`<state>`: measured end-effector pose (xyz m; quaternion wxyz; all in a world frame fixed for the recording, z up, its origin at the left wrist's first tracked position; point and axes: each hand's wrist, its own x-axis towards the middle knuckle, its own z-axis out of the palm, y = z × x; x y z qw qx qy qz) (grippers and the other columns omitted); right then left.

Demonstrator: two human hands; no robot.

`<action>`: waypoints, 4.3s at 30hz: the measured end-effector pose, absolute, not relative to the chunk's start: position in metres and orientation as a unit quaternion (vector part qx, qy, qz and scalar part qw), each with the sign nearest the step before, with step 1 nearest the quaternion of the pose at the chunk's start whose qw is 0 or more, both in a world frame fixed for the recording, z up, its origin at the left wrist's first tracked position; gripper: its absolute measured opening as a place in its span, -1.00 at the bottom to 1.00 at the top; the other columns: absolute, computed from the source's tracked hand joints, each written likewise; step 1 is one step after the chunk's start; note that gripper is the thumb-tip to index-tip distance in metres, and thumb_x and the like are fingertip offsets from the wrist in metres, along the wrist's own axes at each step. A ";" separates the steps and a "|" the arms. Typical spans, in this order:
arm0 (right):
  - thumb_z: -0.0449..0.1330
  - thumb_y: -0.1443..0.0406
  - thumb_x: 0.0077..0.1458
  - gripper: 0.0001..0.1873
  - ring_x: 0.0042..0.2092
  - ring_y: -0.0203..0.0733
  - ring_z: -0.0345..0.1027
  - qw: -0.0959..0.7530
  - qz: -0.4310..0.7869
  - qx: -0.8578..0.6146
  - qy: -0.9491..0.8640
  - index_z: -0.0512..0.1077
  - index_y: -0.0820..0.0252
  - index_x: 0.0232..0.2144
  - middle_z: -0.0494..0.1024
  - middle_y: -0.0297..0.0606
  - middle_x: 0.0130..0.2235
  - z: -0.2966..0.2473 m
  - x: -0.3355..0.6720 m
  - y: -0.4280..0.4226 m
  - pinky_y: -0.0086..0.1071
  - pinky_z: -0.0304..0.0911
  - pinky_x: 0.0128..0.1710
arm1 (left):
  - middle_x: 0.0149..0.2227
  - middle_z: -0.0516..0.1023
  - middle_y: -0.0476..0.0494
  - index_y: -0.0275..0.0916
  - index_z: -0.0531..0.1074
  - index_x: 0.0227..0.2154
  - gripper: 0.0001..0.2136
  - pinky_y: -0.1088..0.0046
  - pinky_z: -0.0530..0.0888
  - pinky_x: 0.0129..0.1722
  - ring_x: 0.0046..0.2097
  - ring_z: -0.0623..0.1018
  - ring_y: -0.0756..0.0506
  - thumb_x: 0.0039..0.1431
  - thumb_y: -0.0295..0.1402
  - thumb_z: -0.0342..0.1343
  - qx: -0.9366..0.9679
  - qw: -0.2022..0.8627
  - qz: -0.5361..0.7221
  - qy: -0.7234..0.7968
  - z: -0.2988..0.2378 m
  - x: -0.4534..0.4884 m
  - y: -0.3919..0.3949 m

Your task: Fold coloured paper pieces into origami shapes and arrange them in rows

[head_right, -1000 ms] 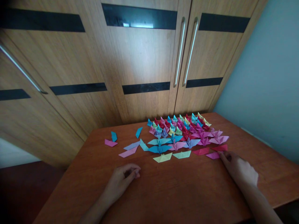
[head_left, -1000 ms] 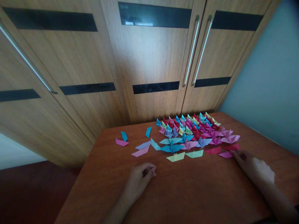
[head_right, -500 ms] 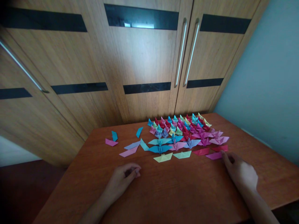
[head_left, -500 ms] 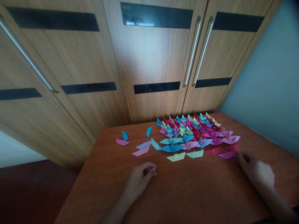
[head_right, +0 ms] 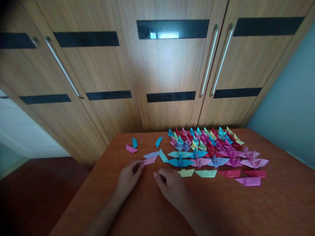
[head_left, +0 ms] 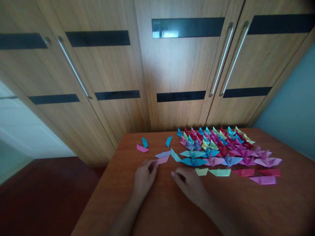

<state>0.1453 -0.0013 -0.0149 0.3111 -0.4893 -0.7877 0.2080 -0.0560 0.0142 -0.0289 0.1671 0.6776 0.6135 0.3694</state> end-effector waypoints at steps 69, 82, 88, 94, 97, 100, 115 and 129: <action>0.01 0.37 0.12 -0.79 -0.38 -0.29 0.32 0.349 0.220 -0.504 -0.759 0.39 0.16 -0.49 0.48 -0.33 -0.44 -0.038 0.128 0.000 -0.46 0.12 -0.34 | -0.19 0.47 -0.15 -0.21 0.35 -0.28 -0.88 0.33 0.36 -0.13 -0.15 0.46 -0.14 0.11 -0.48 0.03 0.771 0.036 0.191 0.607 -0.019 -0.065 0.031; 0.03 0.34 0.11 -0.80 -0.38 -0.28 0.32 0.398 0.277 -0.494 -0.722 0.40 0.17 -0.49 0.48 -0.33 -0.44 -0.039 0.130 0.004 -0.45 0.15 -0.34 | -0.33 0.54 -0.06 -0.19 0.45 -0.36 -0.87 0.48 0.36 -0.26 -0.28 0.50 -0.08 0.15 -0.39 0.00 0.747 0.196 0.268 0.575 -0.015 -0.063 0.029; 0.06 0.22 0.14 -0.79 -0.43 -0.28 0.30 0.445 0.346 -0.499 -0.658 0.42 0.18 -0.42 0.46 -0.35 -0.47 -0.034 0.132 0.006 -0.45 0.16 -0.42 | -0.37 0.54 -0.06 -0.25 0.47 -0.39 -0.83 0.50 0.36 -0.28 -0.30 0.48 -0.08 0.13 -0.28 0.04 0.696 0.338 0.338 0.537 -0.011 -0.051 0.024; 0.17 0.16 0.06 -0.76 -0.28 -0.19 0.39 0.489 0.414 -0.470 -0.607 0.47 0.18 -0.28 0.55 -0.25 -0.29 -0.032 0.132 0.008 -0.39 0.27 -0.28 | -0.40 0.51 -0.05 -0.27 0.48 -0.40 -0.80 0.53 0.35 -0.33 -0.34 0.45 -0.05 0.13 -0.25 0.07 0.670 0.439 0.328 0.501 -0.009 -0.036 0.016; 0.15 0.16 0.09 -0.77 -0.24 -0.17 0.41 0.494 0.422 -0.452 -0.611 0.52 0.18 -0.36 0.56 -0.23 -0.30 -0.031 0.135 0.008 -0.34 0.28 -0.21 | -0.44 0.48 -0.03 -0.28 0.46 -0.43 -0.80 0.54 0.33 -0.37 -0.37 0.42 -0.03 0.12 -0.23 0.08 0.669 0.442 0.329 0.499 -0.008 -0.032 0.014; 0.12 0.15 0.12 -0.74 -0.27 -0.20 0.40 0.486 0.422 -0.449 -0.620 0.54 0.17 -0.35 0.57 -0.24 -0.31 -0.029 0.136 0.008 -0.36 0.28 -0.23 | -0.47 0.46 -0.01 -0.28 0.45 -0.47 -0.80 0.55 0.31 -0.39 -0.39 0.41 -0.02 0.11 -0.24 0.09 0.671 0.438 0.333 0.497 -0.009 -0.032 0.014; 0.17 0.08 0.03 -0.68 -0.50 -0.31 0.22 0.495 0.408 -0.516 -0.567 0.42 0.20 -0.55 0.38 -0.39 -0.58 -0.020 0.155 0.012 -0.48 0.13 -0.50 | -0.46 0.52 -0.05 -0.26 0.46 -0.48 -0.76 0.52 0.33 -0.35 -0.38 0.46 -0.04 0.15 -0.23 0.04 0.684 0.440 0.328 0.480 -0.011 -0.031 0.016; 0.14 -0.06 -0.04 -0.56 -0.33 -0.11 0.40 0.418 0.219 -0.762 -0.443 0.46 0.17 -0.33 0.53 -0.24 -0.38 -0.045 0.342 -0.057 -0.42 0.24 -0.39 | -0.45 0.53 -0.06 -0.24 0.46 -0.44 -0.78 0.51 0.32 -0.38 -0.39 0.46 -0.05 0.14 -0.24 0.00 0.693 0.431 0.284 0.503 -0.008 -0.027 0.010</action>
